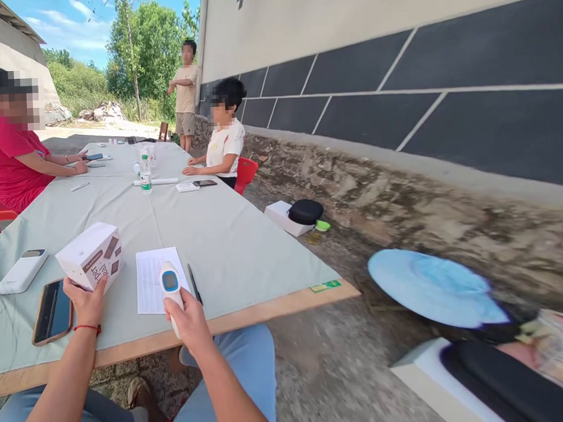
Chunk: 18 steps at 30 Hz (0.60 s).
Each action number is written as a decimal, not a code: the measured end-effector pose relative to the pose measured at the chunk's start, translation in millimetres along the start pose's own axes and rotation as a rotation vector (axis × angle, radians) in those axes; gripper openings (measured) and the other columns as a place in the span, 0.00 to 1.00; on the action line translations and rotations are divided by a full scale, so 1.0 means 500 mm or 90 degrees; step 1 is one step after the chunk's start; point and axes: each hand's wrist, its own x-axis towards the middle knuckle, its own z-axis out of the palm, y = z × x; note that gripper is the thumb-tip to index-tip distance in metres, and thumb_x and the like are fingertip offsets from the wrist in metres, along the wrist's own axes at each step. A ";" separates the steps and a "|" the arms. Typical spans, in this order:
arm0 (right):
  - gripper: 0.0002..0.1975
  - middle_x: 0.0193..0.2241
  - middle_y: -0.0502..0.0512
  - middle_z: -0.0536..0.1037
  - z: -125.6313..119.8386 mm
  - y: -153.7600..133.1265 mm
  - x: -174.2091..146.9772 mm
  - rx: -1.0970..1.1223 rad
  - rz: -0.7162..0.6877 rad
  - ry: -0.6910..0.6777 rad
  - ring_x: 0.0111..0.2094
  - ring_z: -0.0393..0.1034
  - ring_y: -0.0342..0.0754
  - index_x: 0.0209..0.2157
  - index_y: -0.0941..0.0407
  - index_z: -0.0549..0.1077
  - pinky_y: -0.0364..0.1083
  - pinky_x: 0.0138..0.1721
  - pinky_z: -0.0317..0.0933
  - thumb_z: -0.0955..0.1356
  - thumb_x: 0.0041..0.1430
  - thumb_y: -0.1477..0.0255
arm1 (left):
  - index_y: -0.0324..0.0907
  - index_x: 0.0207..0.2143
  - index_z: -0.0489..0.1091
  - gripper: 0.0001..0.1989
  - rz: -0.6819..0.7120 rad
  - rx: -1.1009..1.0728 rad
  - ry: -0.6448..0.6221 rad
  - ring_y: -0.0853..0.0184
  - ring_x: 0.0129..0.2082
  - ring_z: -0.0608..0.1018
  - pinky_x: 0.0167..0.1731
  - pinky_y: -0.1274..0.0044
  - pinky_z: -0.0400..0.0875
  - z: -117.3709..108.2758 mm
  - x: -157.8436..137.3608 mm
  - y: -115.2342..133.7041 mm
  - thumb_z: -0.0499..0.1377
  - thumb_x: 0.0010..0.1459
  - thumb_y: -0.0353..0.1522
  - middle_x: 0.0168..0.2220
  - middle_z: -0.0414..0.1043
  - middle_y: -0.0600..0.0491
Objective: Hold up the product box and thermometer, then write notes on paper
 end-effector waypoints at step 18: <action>0.13 0.20 0.46 0.67 -0.050 0.032 -0.002 -0.087 -0.050 0.068 0.24 0.61 0.44 0.30 0.56 0.70 0.42 0.27 0.57 0.67 0.52 0.59 | 0.43 0.54 0.63 0.26 0.473 0.273 -0.519 0.51 0.54 0.69 0.50 0.59 0.66 0.030 -0.078 0.029 0.59 0.56 0.44 0.54 0.67 0.42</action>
